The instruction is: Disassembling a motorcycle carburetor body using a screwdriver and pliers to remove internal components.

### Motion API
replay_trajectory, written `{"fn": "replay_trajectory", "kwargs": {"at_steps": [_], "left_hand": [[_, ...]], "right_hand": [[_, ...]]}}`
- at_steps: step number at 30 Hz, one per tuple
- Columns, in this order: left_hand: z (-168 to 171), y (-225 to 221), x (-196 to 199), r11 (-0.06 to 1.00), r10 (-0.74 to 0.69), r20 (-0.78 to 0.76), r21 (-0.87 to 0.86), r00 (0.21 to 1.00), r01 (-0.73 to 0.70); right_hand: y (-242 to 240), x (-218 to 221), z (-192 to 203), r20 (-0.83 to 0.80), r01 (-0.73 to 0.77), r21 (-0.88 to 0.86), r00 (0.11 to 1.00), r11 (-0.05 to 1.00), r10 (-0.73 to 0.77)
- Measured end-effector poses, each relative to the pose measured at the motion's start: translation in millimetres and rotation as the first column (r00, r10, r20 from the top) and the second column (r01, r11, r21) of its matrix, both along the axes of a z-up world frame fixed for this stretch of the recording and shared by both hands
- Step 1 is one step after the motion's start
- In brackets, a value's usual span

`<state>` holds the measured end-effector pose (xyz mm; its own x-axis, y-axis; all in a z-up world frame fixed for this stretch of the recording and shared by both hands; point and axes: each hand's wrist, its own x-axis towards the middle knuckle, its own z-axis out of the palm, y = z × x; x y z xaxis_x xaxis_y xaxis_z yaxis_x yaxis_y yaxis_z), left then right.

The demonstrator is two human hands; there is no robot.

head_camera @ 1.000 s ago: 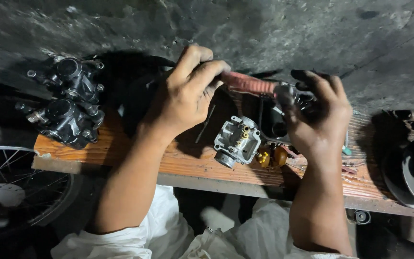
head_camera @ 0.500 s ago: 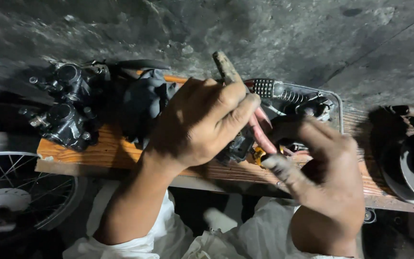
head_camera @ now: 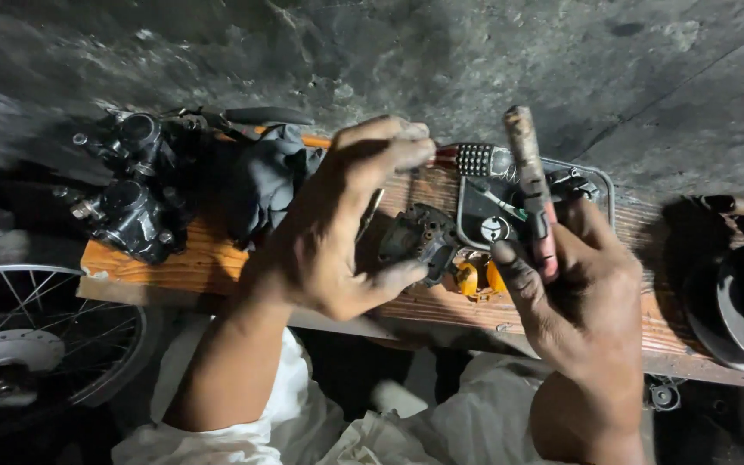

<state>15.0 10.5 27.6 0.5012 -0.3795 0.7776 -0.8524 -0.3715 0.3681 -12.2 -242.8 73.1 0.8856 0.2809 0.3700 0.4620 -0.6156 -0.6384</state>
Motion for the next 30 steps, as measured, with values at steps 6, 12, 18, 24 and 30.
{"fn": "replay_trajectory", "kwargs": {"at_steps": [6, 12, 18, 24, 30], "left_hand": [[-47, 7, 6, 0.953, 0.063, -0.614, 0.270, 0.787, 0.134], [-28, 0, 9, 0.954, 0.035, -0.540, 0.269, 0.841, 0.133], [-40, 3, 16, 0.903, 0.124, -0.703, 0.372, 0.701, 0.214], [-31, -3, 14, 0.953, 0.142, -0.713, 0.287, 0.686, 0.101], [-15, 8, 11, 0.979, -0.190, -0.531, -0.161, 0.825, 0.123]], "right_hand": [[-15, -2, -6, 0.001, 0.023, -0.151, 1.000, 0.988, -0.023], [-20, -1, -25, -0.065, 0.033, -0.037, 0.997, 0.999, -0.035], [-20, -12, -8, 0.014, 0.099, 0.308, 0.994, 0.946, -0.108], [-36, 1, -29, -0.055, 0.045, 0.874, 0.998, 0.484, 0.007], [-41, 10, -17, 0.130, -0.381, 0.881, 0.765, 0.281, 0.631]]}}
